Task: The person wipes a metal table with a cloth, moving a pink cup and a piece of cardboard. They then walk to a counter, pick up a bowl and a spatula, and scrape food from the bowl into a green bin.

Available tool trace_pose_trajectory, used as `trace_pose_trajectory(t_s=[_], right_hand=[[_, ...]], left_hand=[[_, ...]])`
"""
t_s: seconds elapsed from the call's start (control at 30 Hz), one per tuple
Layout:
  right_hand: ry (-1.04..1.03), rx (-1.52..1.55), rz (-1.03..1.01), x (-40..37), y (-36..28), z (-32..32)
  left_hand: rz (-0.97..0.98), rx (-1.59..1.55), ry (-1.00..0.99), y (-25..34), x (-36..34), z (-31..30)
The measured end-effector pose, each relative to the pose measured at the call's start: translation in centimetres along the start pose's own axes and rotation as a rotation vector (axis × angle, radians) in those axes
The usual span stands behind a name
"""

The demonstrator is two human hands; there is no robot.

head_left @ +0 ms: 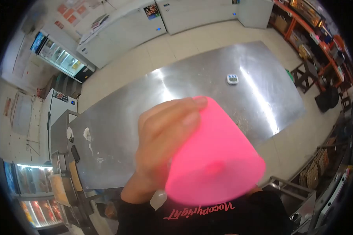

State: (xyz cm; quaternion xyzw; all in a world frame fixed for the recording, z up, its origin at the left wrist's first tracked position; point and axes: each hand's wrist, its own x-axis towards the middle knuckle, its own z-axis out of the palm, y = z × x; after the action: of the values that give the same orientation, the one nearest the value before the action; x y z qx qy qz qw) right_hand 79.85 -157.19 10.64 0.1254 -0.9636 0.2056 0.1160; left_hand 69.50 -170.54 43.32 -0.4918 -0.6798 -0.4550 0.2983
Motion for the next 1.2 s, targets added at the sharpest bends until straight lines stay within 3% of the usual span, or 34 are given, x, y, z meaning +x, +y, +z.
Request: trace_pose_trajectory(t_s=[0.03,0.2,0.53,1.2], right_hand=[[0.114,0.032,-0.016,0.0,-0.3,-0.1],[0.091,0.060,-0.028,0.2,-1.3,-0.8],[0.054,0.049,0.029,-0.3,-1.9,-0.3],[0.109,0.042,0.030,-0.5,-2.1,0.3]], left_hand=[[0.029,0.015,0.068,0.9,0.3,-1.0],[0.116,0.150,0.232,6.0,1.4,-5.3],[-0.132,0.152,0.084,11.3,1.1,-15.0],[-0.246,0.223,0.328,13.2,-0.1,-17.5]])
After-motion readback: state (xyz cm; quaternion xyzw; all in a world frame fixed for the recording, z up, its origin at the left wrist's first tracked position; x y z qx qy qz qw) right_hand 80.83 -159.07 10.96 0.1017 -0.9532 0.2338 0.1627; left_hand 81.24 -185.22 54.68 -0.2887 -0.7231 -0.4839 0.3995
